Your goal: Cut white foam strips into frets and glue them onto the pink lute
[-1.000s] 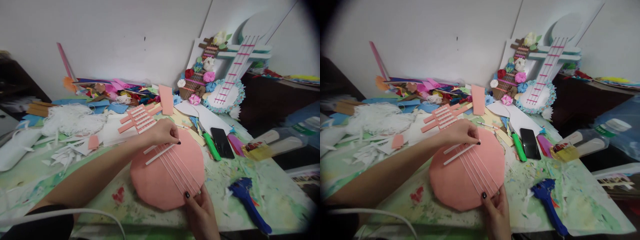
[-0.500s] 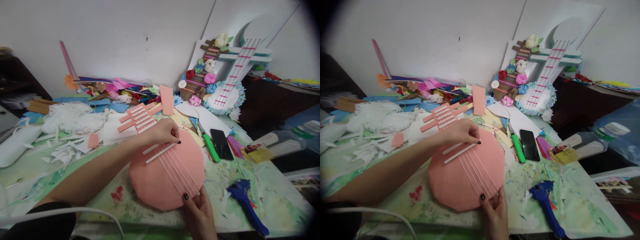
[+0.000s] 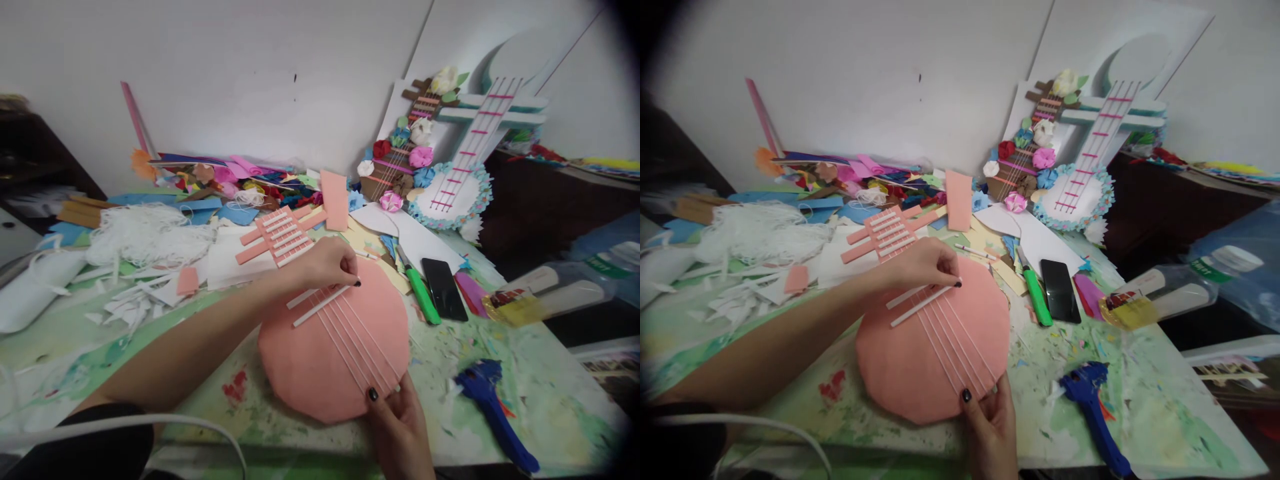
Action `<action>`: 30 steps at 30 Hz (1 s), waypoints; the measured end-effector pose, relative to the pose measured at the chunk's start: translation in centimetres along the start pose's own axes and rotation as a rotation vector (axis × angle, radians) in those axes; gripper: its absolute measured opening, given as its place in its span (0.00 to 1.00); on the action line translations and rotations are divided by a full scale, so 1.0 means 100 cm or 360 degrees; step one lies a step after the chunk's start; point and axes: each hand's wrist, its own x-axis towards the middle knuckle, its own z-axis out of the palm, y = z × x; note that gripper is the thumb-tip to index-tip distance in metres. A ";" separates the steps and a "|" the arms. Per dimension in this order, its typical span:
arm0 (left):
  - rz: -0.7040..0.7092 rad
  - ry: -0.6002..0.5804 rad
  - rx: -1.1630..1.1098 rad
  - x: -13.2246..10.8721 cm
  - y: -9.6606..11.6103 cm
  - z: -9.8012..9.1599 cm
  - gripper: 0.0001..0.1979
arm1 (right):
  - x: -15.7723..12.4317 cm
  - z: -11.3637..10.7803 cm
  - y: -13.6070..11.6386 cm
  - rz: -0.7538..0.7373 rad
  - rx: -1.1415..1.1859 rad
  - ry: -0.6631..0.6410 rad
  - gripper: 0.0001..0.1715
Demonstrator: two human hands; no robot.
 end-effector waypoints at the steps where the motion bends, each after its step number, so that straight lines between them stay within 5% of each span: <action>1: 0.0000 -0.0002 0.0002 0.000 0.000 0.000 0.07 | 0.000 0.000 0.000 0.0000 -0.0002 -0.0009 0.46; 30: -0.0080 -0.0050 0.0168 0.004 -0.003 0.002 0.05 | 0.000 -0.005 0.001 0.0023 0.0107 -0.0082 0.49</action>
